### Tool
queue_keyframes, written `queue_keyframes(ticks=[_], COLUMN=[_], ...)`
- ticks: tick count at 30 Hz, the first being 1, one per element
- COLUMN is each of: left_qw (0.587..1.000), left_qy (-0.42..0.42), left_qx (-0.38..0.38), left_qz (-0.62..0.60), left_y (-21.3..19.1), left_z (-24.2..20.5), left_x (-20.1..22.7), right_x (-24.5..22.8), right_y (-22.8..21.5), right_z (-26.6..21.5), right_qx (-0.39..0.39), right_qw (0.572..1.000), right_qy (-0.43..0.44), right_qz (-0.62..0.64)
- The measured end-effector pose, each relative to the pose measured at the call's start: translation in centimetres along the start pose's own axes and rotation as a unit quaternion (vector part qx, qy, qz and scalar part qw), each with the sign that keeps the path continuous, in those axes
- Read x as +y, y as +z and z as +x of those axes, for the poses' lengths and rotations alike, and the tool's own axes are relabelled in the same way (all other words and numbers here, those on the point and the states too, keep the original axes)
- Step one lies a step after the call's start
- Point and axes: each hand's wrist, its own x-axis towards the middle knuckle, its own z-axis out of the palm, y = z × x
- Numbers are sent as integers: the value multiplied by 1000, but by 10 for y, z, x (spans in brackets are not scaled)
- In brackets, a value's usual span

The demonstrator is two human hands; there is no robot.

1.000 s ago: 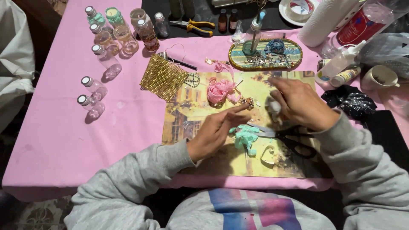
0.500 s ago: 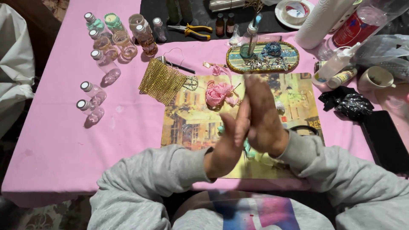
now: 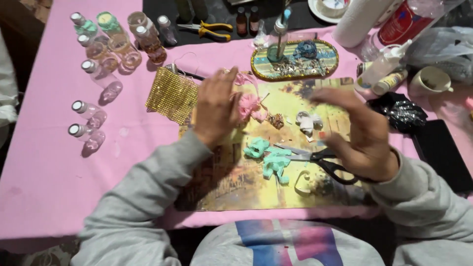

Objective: Decorating small glass bottles with black fabric and other decorative materials at a workbench.

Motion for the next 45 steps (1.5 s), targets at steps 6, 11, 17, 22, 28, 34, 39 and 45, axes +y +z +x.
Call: queue_keyframes(ticks=[6,11,17,22,28,34,39,45], left_qw=[988,984,990,999,997,978,988,985], left_qy=[77,40,-21,-27,37,142,57,21], left_qx=[-104,-130,-77,-20,-71,-115,-115,-136], left_qz=[-84,-113,-119,-21,-20,-104,-90,-109], left_y=[-32,6,-40,-71,-73,-30,42,105], left_z=[-14,-28,-16,-29,-28,-19,18,20], left_x=[10,-6,16,20,48,61,41,-4], right_x=[50,78,110,116,113,113,167,110], right_y=[4,26,32,4,-52,-77,-68,-22], right_z=[-27,-10,-3,1,26,29,-18,-6], right_qx=[-239,-218,-256,-241,-169,42,-29,-180], right_qw=[913,897,889,898,947,837,853,854], right_qy=[131,143,164,153,206,463,515,272], right_qz=[-304,-356,-341,-334,-181,289,83,-406])
